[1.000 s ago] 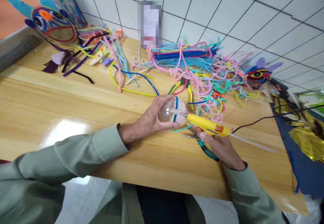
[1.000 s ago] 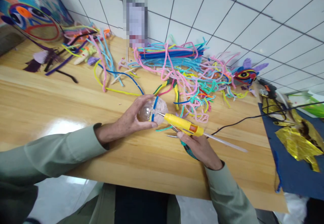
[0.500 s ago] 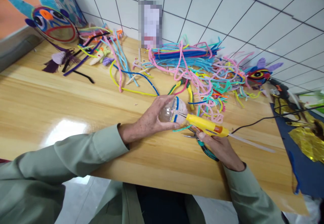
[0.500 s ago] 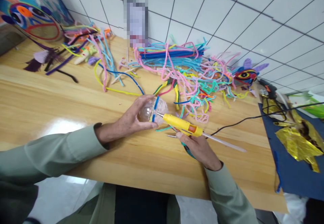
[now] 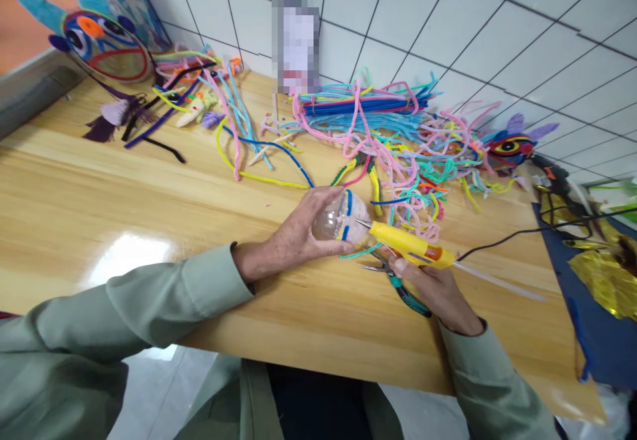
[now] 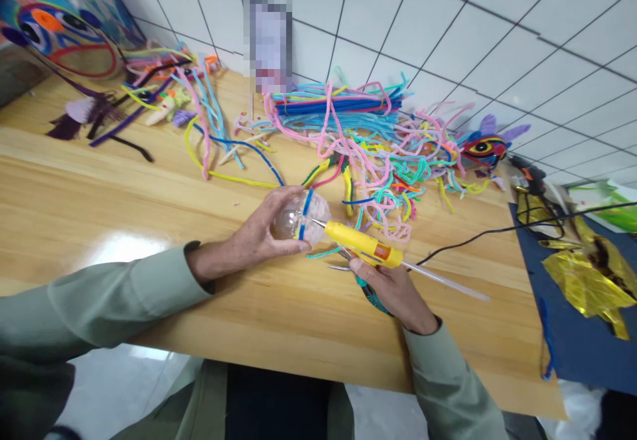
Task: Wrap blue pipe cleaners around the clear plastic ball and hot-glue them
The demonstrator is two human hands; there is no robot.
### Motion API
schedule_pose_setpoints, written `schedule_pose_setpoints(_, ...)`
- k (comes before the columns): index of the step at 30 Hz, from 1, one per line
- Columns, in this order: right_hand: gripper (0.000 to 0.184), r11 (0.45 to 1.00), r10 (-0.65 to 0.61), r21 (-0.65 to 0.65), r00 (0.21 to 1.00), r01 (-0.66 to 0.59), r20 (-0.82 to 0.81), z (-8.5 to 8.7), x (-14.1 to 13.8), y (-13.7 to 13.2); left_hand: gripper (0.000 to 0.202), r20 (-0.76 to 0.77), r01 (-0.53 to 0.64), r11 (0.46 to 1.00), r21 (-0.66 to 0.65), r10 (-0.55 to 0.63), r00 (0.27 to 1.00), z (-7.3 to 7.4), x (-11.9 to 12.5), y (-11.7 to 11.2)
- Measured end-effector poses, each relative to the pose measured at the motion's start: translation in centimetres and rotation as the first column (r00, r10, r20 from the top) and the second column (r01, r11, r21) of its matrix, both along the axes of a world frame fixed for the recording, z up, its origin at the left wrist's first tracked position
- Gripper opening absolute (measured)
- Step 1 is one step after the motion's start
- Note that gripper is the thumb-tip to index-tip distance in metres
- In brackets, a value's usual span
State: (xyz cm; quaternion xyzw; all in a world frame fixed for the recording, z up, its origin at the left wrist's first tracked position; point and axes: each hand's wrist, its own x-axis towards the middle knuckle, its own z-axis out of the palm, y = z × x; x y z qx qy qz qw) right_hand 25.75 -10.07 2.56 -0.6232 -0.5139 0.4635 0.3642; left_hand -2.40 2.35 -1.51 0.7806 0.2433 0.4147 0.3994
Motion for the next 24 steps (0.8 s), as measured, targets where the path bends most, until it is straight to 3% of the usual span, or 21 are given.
schedule_pose_setpoints(8,0.046,1.000,-0.010,0.028,0.996,0.007,0.087,-0.17,0.16,-0.22,0.092,0.000,0.012,1.000,0.014,-0.012,1.000,0.03,-0.03,-0.01)
schedule_pose_setpoints(16,0.051,0.998,0.050,-0.029,0.998,-0.049,0.030,0.54,-0.56,-0.05,0.093,0.008,0.007,0.999,0.044,-0.007,1.000,-0.16,-0.01,0.08)
schedule_pose_setpoints(24,0.046,1.000,-0.023,0.004,1.000,0.023,-0.016,0.07,-0.27,-0.03,0.095,0.006,0.010,1.000,0.004,-0.010,1.000,-0.10,-0.02,0.07)
